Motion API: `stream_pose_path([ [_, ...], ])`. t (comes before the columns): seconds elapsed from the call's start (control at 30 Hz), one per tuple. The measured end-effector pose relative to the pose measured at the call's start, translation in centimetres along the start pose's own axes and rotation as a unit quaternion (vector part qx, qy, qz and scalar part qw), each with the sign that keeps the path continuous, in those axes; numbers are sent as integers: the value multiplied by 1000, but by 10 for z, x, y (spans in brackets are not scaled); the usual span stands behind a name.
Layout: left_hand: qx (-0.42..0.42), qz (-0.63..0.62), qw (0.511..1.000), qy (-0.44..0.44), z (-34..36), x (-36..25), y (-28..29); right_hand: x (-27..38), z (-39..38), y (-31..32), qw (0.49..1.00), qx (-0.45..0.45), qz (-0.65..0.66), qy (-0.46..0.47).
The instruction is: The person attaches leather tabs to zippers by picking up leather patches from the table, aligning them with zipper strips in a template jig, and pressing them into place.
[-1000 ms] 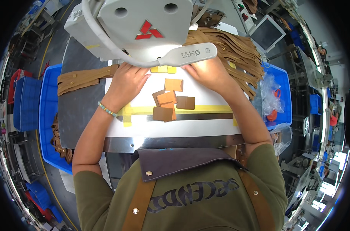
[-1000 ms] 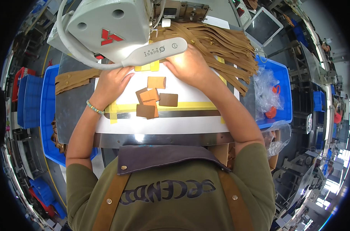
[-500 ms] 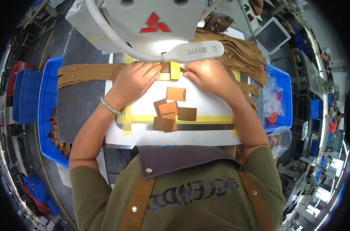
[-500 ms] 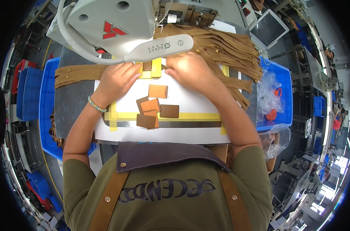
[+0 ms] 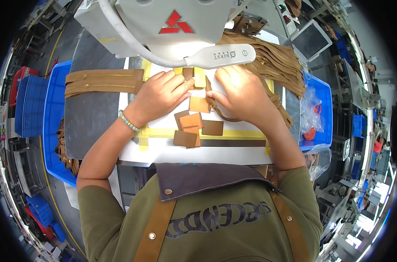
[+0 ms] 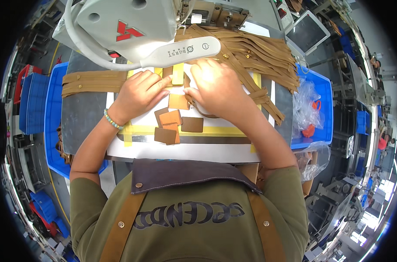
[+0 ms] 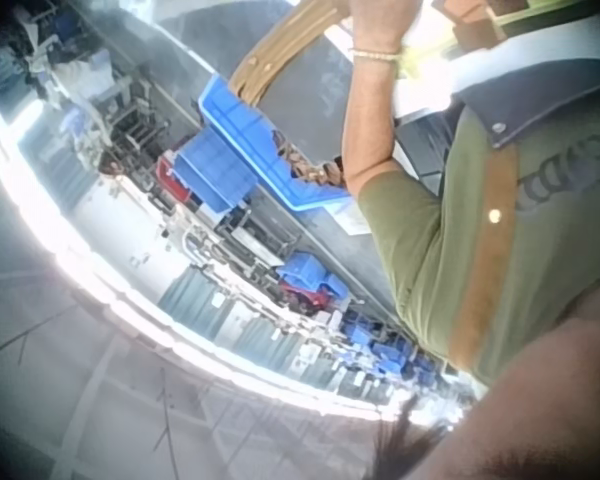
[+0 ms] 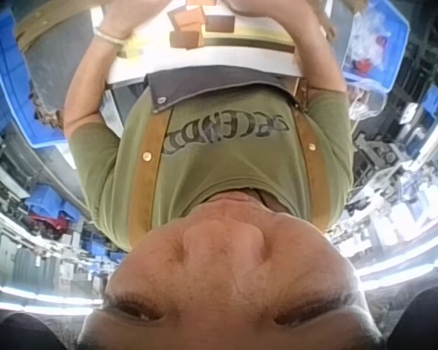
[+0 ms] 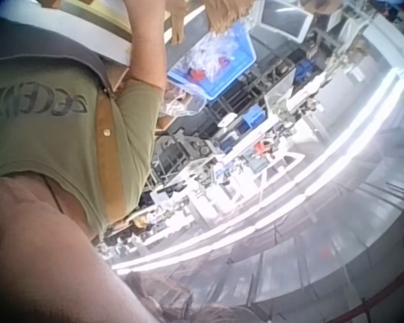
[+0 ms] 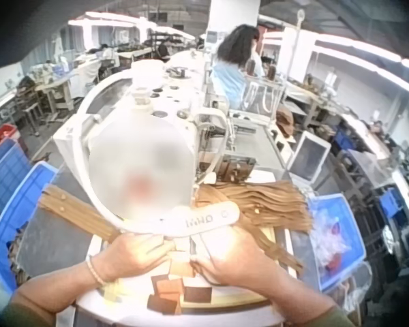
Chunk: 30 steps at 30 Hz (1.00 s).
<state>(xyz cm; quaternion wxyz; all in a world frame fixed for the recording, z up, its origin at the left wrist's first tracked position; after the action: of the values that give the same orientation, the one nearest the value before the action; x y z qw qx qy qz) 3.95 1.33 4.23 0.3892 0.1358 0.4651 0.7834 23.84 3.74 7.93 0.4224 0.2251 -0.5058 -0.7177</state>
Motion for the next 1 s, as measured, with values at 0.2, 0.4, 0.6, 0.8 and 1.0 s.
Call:
stream_pose_path([
  [0.2,1,-5,1000,-5,1,1,-1,-4,-1,-23,977,172,60,-110],
  [0.4,1,-6,1000,-8,0,3,1,-11,-3,-23,985,118,110,-57],
  [0.6,8,4,1000,-20,4,0,4,50,3,12,972,134,187,43],
  [0.8,33,-21,998,-38,-2,-7,8,72,3,24,959,160,211,99],
  [1.0,-239,-100,963,-72,-51,58,85,75,-29,164,945,-122,224,203],
])
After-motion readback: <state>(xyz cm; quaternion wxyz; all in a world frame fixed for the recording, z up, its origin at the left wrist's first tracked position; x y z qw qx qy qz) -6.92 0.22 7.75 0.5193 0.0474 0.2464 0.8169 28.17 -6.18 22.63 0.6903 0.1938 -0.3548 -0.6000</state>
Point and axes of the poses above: each hand's wrist, its own z-axis towards the middle knuckle, its own y-axis out of the back of the hand, x = y × z, the point moved 5 cm from there along z, towards the middle knuckle, and after that the axes turned 6 degrees about y, right-handed, at the moved point
